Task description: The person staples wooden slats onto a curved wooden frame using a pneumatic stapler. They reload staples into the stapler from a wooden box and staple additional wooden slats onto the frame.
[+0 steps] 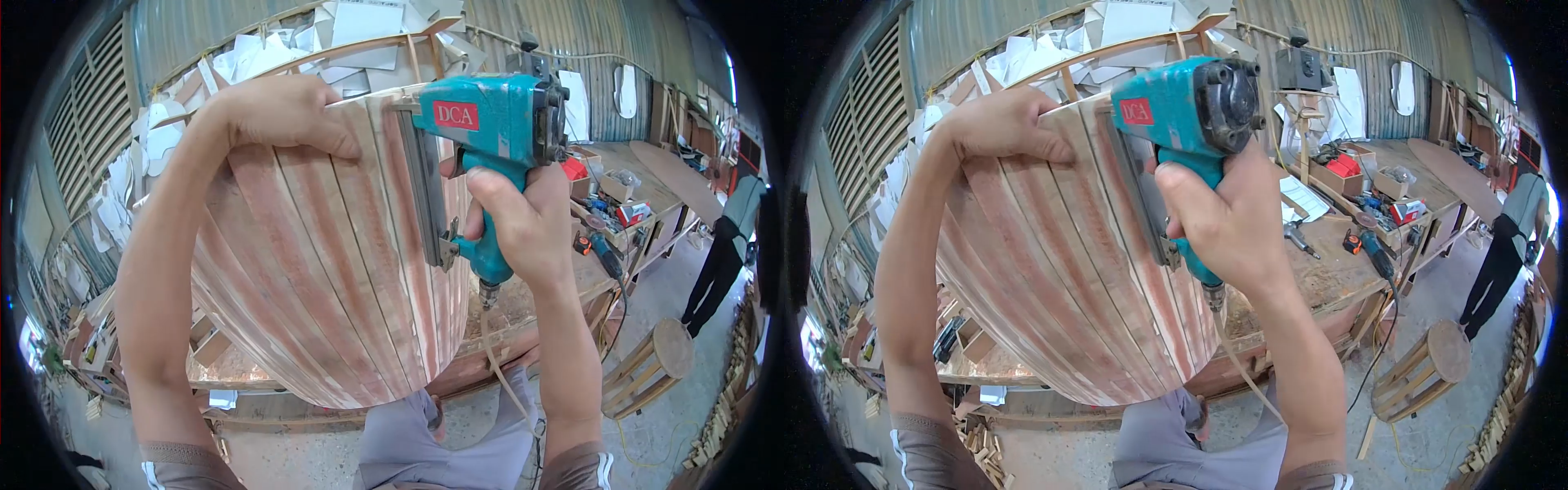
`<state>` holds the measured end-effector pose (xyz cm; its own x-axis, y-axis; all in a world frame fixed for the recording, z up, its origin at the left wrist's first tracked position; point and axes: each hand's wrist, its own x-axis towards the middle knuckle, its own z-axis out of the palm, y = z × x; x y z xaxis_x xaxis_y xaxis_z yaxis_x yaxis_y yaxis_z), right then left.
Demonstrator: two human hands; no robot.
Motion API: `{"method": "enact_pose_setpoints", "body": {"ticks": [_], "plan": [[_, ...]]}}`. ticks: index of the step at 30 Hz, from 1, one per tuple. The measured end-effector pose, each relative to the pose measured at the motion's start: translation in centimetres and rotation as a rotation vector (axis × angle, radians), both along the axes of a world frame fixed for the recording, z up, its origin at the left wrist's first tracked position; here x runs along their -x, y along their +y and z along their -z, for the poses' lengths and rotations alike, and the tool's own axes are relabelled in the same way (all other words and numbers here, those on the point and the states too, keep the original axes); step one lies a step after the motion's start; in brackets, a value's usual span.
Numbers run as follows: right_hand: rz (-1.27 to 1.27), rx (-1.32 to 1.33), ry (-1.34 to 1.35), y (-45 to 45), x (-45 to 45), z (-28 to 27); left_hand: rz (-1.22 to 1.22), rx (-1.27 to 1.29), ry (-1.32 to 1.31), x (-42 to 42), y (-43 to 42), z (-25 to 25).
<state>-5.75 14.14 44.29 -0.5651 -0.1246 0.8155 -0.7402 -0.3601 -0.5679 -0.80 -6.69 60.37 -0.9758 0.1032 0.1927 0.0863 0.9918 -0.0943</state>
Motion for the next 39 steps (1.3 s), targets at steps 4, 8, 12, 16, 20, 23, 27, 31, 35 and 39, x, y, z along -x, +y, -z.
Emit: {"method": "enact_pose_setpoints", "body": {"ticks": [4, 8, 12, 16, 20, 23, 27, 31, 35, 39], "plan": [[0.014, -0.006, 0.031, -1.0, -1.2, -0.5, 0.017, -0.051, -0.015, 0.0, 0.0, 0.2], [0.054, -0.042, 0.052, -1.2, -1.7, -0.6, 0.073, -0.077, 0.000, 0.7, -0.8, 0.4], [0.085, -0.035, 0.065, -1.4, -1.9, -0.4, 0.135, -0.071, -0.021, 0.8, -1.0, 0.3], [0.113, -0.077, 0.030, -1.3, -2.2, -0.4, 0.030, -0.022, 0.029, 0.0, -0.1, 0.5], [0.128, -0.016, -0.043, -0.9, -3.7, 0.3, 0.079, 0.080, 0.045, -0.2, -1.7, 0.1], [0.075, -0.012, -0.052, -1.2, -4.9, 0.8, 0.137, -0.088, -0.077, -2.3, -3.6, 0.2], [0.098, -0.017, -0.025, -3.0, -5.7, 0.2, 0.113, -0.102, 0.005, -2.0, -4.1, 0.9], [0.155, -0.075, 0.025, -4.1, -6.3, -0.7, 0.023, -0.013, 0.002, -1.8, -3.9, 0.7], [0.207, -0.111, 0.051, -4.7, -6.7, -0.8, 0.087, -0.010, 0.024, -1.5, -4.3, 0.9], [0.249, -0.137, 0.034, -5.0, -7.1, -0.9, 0.128, -0.064, 0.001, -1.9, -4.1, 0.9]]}}
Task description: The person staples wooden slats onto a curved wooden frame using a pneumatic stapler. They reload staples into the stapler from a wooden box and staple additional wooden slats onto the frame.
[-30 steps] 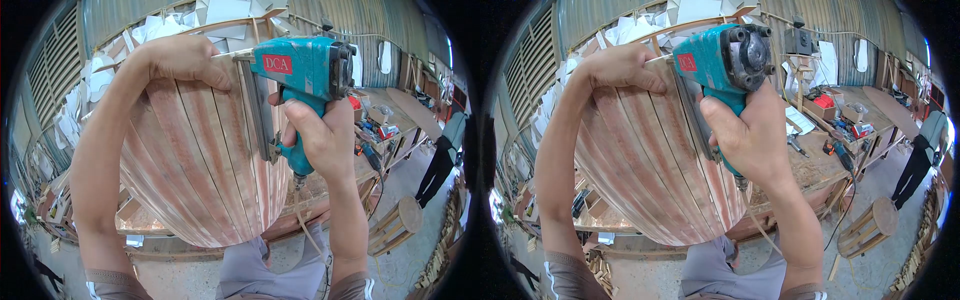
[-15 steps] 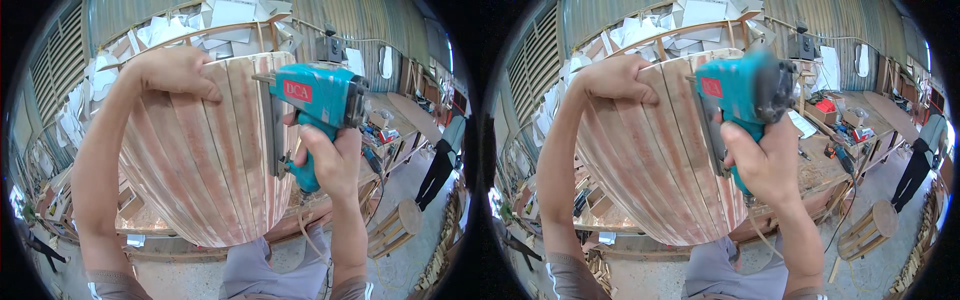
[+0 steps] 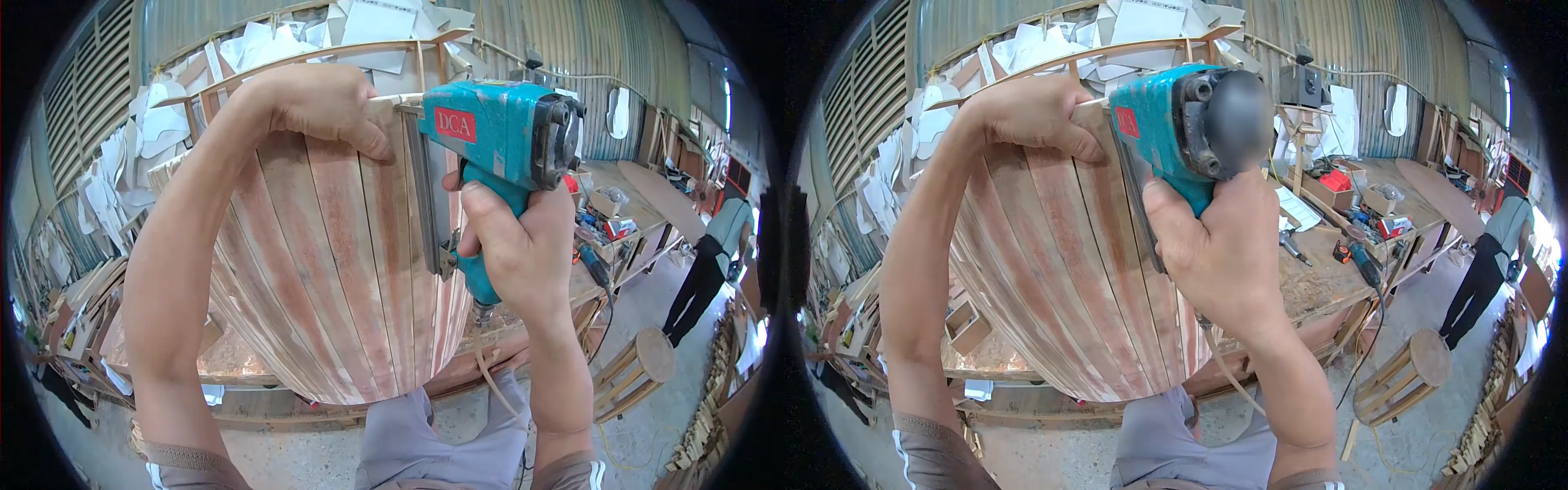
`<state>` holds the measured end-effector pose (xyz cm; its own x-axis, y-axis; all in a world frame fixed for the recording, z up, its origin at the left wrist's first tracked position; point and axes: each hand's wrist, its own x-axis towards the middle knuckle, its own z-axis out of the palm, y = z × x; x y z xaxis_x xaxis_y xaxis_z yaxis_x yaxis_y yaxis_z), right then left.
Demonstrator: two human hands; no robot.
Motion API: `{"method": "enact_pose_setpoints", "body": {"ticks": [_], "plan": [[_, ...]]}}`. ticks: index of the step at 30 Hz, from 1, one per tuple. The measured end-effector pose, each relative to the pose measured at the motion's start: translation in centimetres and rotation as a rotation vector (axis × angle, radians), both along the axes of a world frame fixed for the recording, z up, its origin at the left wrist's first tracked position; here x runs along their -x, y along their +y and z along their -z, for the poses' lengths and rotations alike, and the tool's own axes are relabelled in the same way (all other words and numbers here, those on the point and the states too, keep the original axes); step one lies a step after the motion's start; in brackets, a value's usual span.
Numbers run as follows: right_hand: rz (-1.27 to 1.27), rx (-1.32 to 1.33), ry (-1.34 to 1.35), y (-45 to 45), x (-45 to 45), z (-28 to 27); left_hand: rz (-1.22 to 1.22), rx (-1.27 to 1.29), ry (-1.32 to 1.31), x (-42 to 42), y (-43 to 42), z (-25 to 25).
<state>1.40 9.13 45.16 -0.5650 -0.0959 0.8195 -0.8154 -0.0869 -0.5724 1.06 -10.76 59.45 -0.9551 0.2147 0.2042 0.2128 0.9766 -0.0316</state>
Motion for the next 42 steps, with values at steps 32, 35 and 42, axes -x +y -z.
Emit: {"method": "enact_pose_setpoints", "body": {"ticks": [32, 35, 42], "plan": [[-0.005, 0.100, -0.294, 0.1, -2.8, 8.7, 0.108, -0.241, 0.325, -7.5, -18.5, 1.0], [-0.026, 0.224, -0.354, 0.4, -1.0, 11.1, 0.017, -0.292, 0.391, -7.6, -24.4, 3.4], [0.032, 0.102, -0.379, 4.5, 5.9, 9.1, -0.141, -0.252, 0.554, -5.5, -13.5, 4.8]]}}
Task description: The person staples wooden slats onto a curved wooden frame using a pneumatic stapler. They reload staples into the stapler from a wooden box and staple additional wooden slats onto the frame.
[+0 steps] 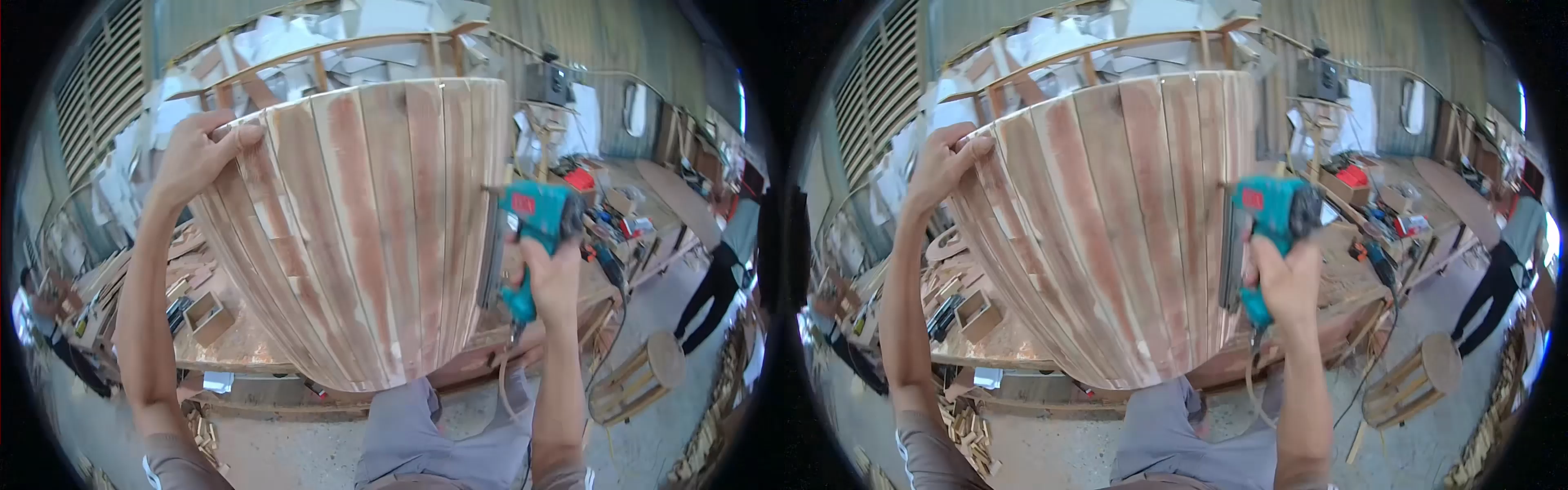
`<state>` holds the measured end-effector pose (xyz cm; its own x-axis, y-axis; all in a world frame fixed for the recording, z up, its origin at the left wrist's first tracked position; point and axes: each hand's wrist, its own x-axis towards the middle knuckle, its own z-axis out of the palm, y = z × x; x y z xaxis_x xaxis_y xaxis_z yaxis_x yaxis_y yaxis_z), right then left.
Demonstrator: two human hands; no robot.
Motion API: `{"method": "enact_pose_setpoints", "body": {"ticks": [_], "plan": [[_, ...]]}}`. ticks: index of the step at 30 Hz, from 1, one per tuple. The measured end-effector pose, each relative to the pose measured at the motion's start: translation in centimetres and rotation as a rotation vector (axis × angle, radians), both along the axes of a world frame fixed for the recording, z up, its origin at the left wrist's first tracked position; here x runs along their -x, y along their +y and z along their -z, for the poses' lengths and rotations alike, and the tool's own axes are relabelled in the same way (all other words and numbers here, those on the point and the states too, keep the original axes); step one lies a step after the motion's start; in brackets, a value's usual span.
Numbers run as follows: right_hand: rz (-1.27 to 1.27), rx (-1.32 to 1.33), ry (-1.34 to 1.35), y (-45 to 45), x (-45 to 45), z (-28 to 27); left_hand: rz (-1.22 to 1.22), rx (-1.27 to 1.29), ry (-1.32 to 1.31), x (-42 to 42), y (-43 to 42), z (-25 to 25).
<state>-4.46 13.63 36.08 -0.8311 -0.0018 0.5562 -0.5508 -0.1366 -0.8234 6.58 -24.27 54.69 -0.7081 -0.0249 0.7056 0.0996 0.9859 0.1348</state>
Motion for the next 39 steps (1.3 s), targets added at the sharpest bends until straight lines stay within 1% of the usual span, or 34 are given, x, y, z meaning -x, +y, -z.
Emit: {"method": "enact_pose_setpoints", "body": {"ticks": [1, 2, 3, 4, 5, 7, 8, 9, 11, 12, 14, 18, 20, 24, 27, 29, 30, 32, 33, 35, 39], "plan": [[0.022, -0.011, 0.019, 0.8, 0.6, -0.4, 0.034, 0.008, -0.013, 0.8, 1.1, -0.2], [0.056, 0.002, 0.024, 1.1, 0.3, -0.9, 0.001, 0.049, -0.086, 1.8, 2.1, -0.8], [0.010, 0.098, 0.099, 0.9, -0.2, -2.2, -0.042, 0.090, -0.147, 2.7, 3.1, -1.8], [-0.052, 0.189, 0.160, 0.7, -0.7, -3.0, 0.181, 0.050, -0.270, 3.0, 4.5, -2.9], [-0.049, 0.199, 0.157, 0.6, -0.8, -3.8, 0.182, 0.060, -0.274, 3.8, 5.7, -3.6], [-0.142, 0.125, 0.298, 0.7, -0.2, -6.0, 0.341, 0.398, -0.447, 6.1, 8.6, -5.2], [-0.144, 0.128, 0.293, 0.6, 0.2, -7.0, 0.450, 0.342, -0.547, 7.6, 10.5, -5.9], [-0.160, 0.089, 0.313, 0.4, 0.6, -8.1, 0.447, 0.342, -0.548, 8.9, 12.0, -6.1], [-0.187, 0.047, 0.330, -0.4, 1.5, -9.2, 0.142, 0.329, -0.586, 10.7, 13.7, -6.0], [-0.197, 0.057, 0.315, -0.7, 1.8, -9.5, 0.136, 0.326, -0.586, 10.8, 13.9, -6.0], [-0.188, 0.078, 0.314, -1.4, 2.2, -9.6, 0.100, 0.183, -0.661, 10.6, 14.1, -6.0], [-0.181, 0.018, 0.327, -1.8, 2.1, -9.4, 0.068, 0.231, -0.611, 10.5, 14.1, -5.8], [-0.132, 0.047, 0.358, -2.1, 2.0, -9.2, 0.123, 0.211, -0.611, 10.6, 14.0, -5.8], [-0.123, 0.056, 0.349, -2.2, 1.3, -9.6, 0.120, 0.227, -0.576, 10.5, 14.1, -5.6], [-0.012, -0.044, 0.346, -1.9, 0.6, -9.3, 0.065, 0.232, -0.586, 9.4, 14.2, -6.0], [-0.125, -0.005, 0.304, -1.6, 0.2, -9.1, -0.137, 0.352, -0.676, 7.9, 14.5, -6.6], [-0.137, 0.021, 0.323, -2.0, -0.3, -9.1, -0.144, 0.351, -0.674, 7.7, 14.0, -6.4], [-0.145, 0.018, 0.328, -2.9, -0.7, -9.3, 0.044, 0.227, -0.508, 7.9, 12.6, -5.5], [-0.148, 0.010, 0.333, -3.2, -0.8, -9.3, 0.042, 0.225, -0.510, 8.3, 12.3, -5.4], [-0.176, -0.027, 0.357, -3.6, -1.0, -9.5, 0.114, 0.151, -0.613, 9.0, 11.6, -5.6], [-0.083, -0.058, 0.397, -4.6, -1.6, -9.5, 0.084, 0.200, -0.576, 8.8, 11.9, -5.5]]}}
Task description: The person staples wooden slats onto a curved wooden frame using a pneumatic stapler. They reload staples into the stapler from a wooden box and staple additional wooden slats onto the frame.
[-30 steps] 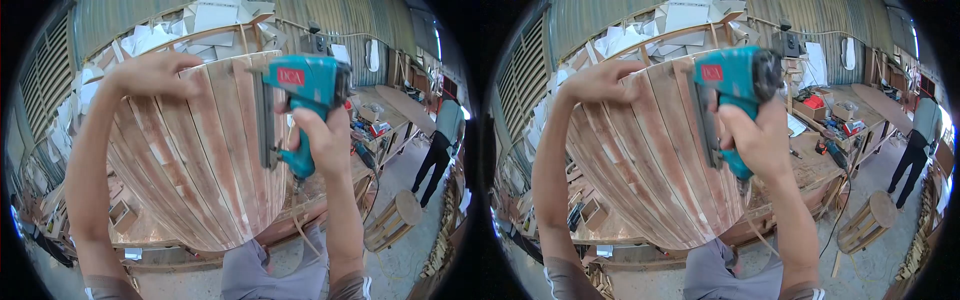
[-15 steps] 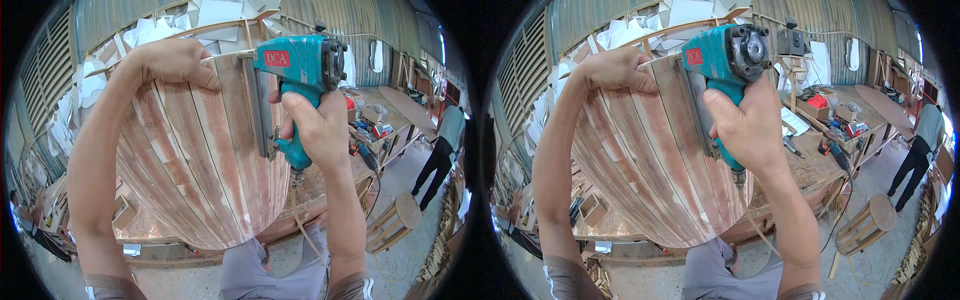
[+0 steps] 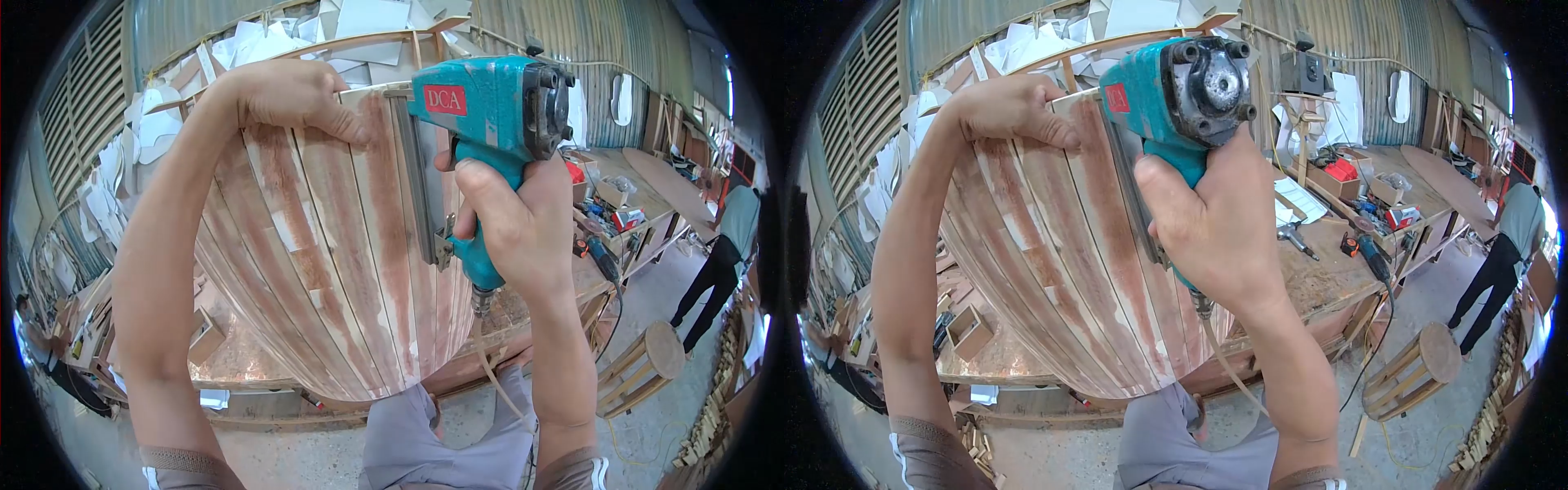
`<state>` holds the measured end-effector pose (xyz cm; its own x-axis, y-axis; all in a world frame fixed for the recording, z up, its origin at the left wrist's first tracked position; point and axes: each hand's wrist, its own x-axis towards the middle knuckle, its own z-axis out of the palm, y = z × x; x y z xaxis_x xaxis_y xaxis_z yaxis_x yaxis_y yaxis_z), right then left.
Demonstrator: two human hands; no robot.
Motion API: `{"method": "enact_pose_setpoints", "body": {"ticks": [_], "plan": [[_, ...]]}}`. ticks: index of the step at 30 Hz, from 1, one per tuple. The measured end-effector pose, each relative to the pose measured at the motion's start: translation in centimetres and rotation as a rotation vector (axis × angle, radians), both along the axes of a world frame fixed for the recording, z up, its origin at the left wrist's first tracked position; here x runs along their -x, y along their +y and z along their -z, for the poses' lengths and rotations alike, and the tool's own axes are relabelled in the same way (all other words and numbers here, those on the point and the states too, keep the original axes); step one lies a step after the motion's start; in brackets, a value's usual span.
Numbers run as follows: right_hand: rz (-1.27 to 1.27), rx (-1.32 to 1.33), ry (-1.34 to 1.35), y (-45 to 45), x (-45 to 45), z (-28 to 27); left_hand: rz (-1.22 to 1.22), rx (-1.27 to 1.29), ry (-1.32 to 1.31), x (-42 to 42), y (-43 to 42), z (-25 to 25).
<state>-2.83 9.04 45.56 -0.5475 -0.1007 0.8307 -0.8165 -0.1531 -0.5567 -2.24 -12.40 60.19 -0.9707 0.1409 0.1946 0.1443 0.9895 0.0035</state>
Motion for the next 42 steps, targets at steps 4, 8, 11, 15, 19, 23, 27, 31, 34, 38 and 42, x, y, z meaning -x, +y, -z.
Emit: {"method": "enact_pose_setpoints", "body": {"ticks": [4, 8, 11, 15, 19, 23, 27, 31, 34, 38, 42], "plan": [[0.078, -0.049, -0.025, -0.2, -0.6, 0.2, -0.006, -0.008, 0.003, 0.3, -0.2, 0.1], [0.077, 0.040, -0.006, -1.2, -1.2, 0.2, -0.044, 0.042, 0.041, 0.1, 0.0, 0.2], [0.118, 0.054, 0.001, -1.3, -1.2, 0.2, -0.018, 0.012, 0.012, 0.5, -0.5, 0.2], [0.105, 0.024, -0.033, -1.0, -1.3, -0.1, -0.008, -0.016, -0.003, 0.2, -0.3, 0.1], [0.120, 0.016, 0.020, -0.9, -0.9, 0.2, -0.006, 0.022, 0.001, 0.1, 0.0, 0.0], [0.156, -0.012, -0.048, -0.5, -2.3, 0.5, 0.237, 0.019, -0.024, 0.5, -2.6, -0.2], [0.029, 0.018, -0.047, -1.6, -3.0, 0.3, -0.051, -0.012, 0.089, -2.3, -2.7, 0.4], [0.065, -0.017, -0.001, -3.3, -3.7, -0.3, 0.072, 0.009, 0.057, -1.8, -3.4, 0.4], [0.092, -0.010, -0.022, -3.8, -4.4, -0.5, 0.019, 0.034, 0.073, -2.1, -3.1, 0.4], [0.167, -0.018, 0.040, -4.1, -4.2, -0.2, 0.002, 0.050, 0.084, -2.4, -2.9, 0.5], [0.207, -0.105, 0.024, -3.5, -4.3, -0.2, 0.089, 0.026, 0.050, -1.5, -3.8, 0.5]]}}
